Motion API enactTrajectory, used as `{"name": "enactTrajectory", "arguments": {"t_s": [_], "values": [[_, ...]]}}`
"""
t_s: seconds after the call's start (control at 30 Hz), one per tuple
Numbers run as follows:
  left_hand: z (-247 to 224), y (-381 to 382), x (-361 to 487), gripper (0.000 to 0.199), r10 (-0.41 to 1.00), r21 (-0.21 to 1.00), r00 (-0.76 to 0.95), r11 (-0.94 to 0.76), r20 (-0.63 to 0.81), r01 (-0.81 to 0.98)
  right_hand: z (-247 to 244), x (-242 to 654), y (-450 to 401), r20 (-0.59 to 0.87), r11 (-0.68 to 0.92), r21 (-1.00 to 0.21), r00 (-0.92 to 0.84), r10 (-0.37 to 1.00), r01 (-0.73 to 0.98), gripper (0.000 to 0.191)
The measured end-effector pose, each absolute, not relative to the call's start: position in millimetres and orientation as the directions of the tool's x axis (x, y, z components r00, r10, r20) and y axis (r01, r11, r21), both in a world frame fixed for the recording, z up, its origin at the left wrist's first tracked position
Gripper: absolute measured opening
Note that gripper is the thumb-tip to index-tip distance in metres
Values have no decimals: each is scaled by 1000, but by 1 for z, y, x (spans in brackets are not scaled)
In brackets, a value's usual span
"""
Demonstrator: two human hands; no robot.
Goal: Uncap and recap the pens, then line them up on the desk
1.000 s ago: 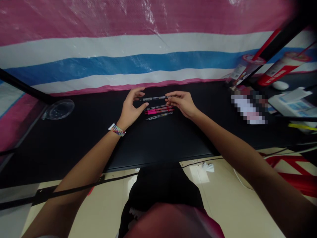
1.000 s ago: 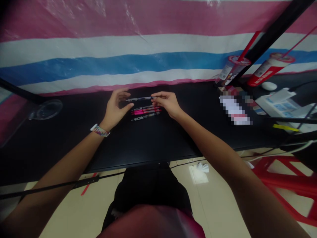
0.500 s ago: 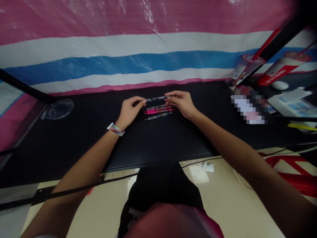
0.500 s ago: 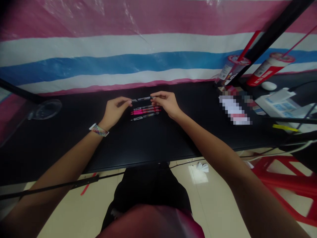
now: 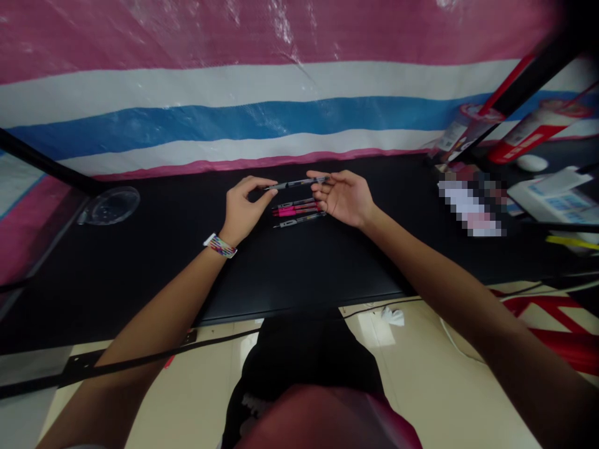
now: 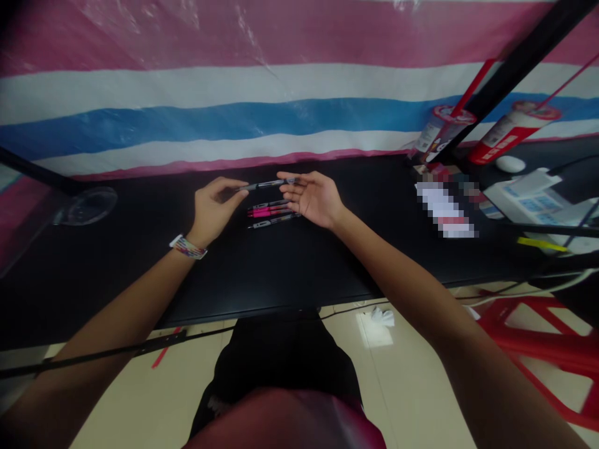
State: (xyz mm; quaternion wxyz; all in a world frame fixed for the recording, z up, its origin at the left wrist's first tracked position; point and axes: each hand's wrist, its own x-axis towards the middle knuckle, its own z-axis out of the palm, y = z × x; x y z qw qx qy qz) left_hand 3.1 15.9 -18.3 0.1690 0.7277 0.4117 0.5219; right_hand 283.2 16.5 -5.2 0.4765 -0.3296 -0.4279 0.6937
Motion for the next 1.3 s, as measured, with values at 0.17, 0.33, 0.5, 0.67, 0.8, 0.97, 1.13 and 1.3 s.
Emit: {"name": "enactTrajectory", "arguments": {"t_s": [0.17, 0.33, 0.5, 0.67, 0.8, 0.97, 1.13, 1.3], "values": [[-17, 15, 5, 12, 764, 661, 109, -612, 636, 434, -8, 281, 17, -63, -258, -810, -360, 931, -526, 32], [-18, 14, 6, 12, 750, 649, 115, -630, 652, 427, -8, 276, 16, -81, -285, -745, -342, 936, -603, 28], [-17, 13, 7, 14, 762, 654, 118, -614, 637, 442, -6, 275, 15, -93, -282, -749, -327, 941, -599, 29], [-17, 12, 8, 17, 754, 643, 125, -623, 645, 444, -8, 272, 16, -124, -281, -735, -285, 950, -617, 18], [-17, 12, 8, 16, 759, 639, 119, -612, 640, 466, -3, 272, 11, -125, -286, -727, -290, 949, -624, 27], [-17, 13, 8, 14, 743, 638, 116, -634, 659, 437, -4, 271, 13, -133, -286, -714, -277, 951, -639, 20], [-16, 11, 9, 14, 746, 634, 124, -631, 655, 447, -5, 269, 13, -93, -236, -753, -255, 962, -615, 25], [-16, 12, 8, 18, 768, 651, 112, -602, 630, 462, -2, 268, 11, -79, -190, -839, -230, 970, -510, 33]]}}
